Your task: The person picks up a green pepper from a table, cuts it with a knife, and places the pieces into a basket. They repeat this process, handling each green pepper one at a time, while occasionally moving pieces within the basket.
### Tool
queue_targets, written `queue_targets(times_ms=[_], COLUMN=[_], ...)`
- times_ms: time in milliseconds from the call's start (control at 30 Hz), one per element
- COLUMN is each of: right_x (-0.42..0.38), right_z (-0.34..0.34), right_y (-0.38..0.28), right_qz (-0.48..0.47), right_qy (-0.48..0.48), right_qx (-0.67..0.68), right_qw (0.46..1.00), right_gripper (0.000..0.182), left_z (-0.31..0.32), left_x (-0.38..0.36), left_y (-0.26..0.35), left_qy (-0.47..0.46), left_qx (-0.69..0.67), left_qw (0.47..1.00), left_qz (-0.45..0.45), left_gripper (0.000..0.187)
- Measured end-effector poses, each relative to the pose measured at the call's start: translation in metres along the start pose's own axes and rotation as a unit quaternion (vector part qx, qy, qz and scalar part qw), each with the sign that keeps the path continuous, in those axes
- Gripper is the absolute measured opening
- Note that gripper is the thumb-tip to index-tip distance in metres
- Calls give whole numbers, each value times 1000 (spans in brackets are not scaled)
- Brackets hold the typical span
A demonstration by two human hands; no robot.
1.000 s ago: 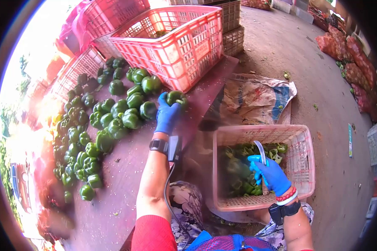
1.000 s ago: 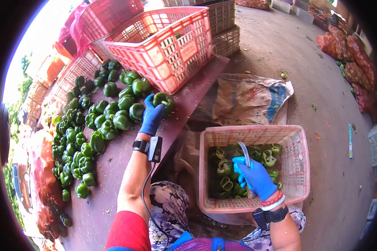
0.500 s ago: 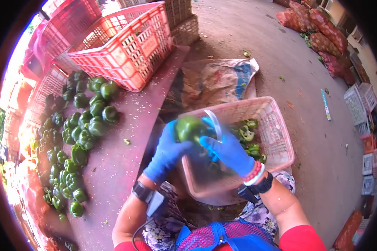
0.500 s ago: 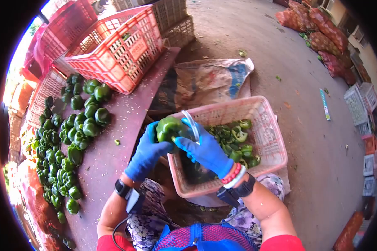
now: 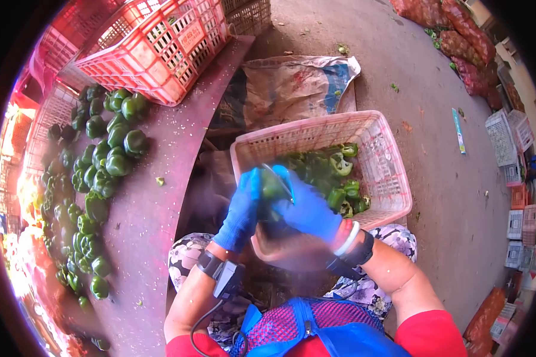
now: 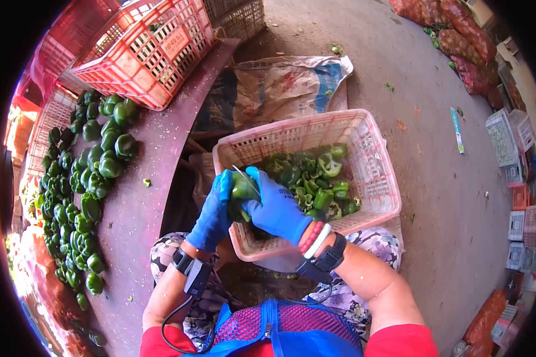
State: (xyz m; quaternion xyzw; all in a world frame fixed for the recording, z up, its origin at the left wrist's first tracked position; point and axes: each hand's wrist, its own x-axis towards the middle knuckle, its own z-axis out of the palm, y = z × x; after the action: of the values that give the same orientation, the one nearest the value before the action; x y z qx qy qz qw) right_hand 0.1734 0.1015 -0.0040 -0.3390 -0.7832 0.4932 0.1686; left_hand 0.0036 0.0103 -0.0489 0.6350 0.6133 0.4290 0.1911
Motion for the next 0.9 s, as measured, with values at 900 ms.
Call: queue_targets(times_ms=[900], right_x=[13], right_z=[-25], right_y=[40], right_qz=[309], right_qy=[-59], right_qx=[714], right_qw=[626], right_gripper=[34], left_z=[-25], left_x=[19], left_y=[3], left_qy=[62], left_qx=[-395], left_qw=[878], left_qz=[-262], left_gripper=[48])
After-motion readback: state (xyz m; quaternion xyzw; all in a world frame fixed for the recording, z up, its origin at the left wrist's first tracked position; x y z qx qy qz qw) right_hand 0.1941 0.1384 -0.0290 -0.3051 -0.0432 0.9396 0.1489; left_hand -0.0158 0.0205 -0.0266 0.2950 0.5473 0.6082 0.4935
